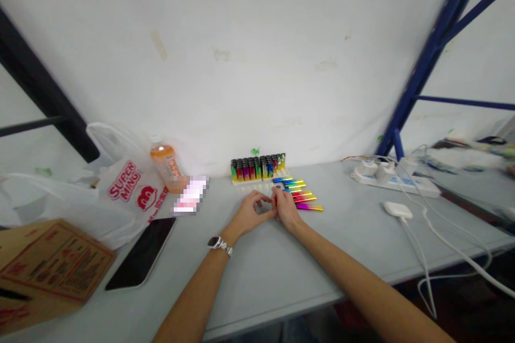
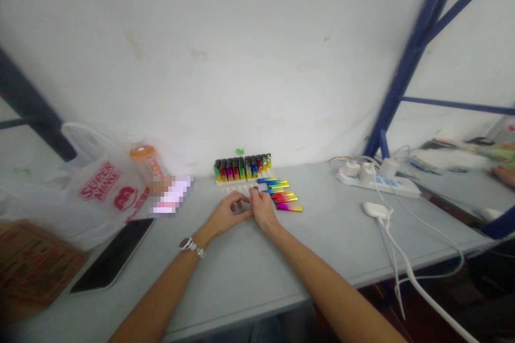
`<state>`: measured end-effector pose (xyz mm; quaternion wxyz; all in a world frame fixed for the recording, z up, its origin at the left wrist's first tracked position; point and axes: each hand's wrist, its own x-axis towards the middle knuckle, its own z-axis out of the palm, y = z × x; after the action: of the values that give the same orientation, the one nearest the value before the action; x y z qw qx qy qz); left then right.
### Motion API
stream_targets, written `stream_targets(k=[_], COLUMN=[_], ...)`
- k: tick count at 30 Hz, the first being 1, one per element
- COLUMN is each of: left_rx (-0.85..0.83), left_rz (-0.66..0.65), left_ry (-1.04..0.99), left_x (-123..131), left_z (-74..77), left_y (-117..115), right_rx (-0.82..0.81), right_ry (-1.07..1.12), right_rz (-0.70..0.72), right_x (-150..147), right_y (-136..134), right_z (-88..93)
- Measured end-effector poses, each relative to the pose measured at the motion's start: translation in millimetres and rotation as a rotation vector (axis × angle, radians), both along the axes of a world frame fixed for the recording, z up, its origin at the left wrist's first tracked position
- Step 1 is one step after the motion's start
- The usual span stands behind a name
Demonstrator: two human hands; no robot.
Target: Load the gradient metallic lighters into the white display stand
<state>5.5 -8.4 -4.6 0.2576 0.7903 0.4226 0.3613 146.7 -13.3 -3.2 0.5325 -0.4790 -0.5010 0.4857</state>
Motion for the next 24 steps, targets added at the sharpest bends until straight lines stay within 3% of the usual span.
stream_targets(k=[4, 9, 16, 24], left_rx=[0.016, 0.024, 0.010, 0.097], left_rz=[0.004, -0.003, -0.004, -0.052], left_ry=[0.038, 0.066, 0.093, 0.111], left_x=[1.2, 2.7, 3.6, 16.3], left_z=[1.6, 2.2, -0.6, -4.6], left_y=[-2.1, -3.1, -1.0, 19.9], right_rx=[0.020, 0.099, 0.434, 0.486], right_ry=[0.095, 0.061, -0.342, -0.525], right_rz=[0.051, 0.047, -0.108, 0.120], right_x=[2.0, 12.3, 43.6, 81.3], right_y=[-2.2, 3.4, 25.0, 58.4], right_z=[2.8, -0.4, 3.6, 23.4])
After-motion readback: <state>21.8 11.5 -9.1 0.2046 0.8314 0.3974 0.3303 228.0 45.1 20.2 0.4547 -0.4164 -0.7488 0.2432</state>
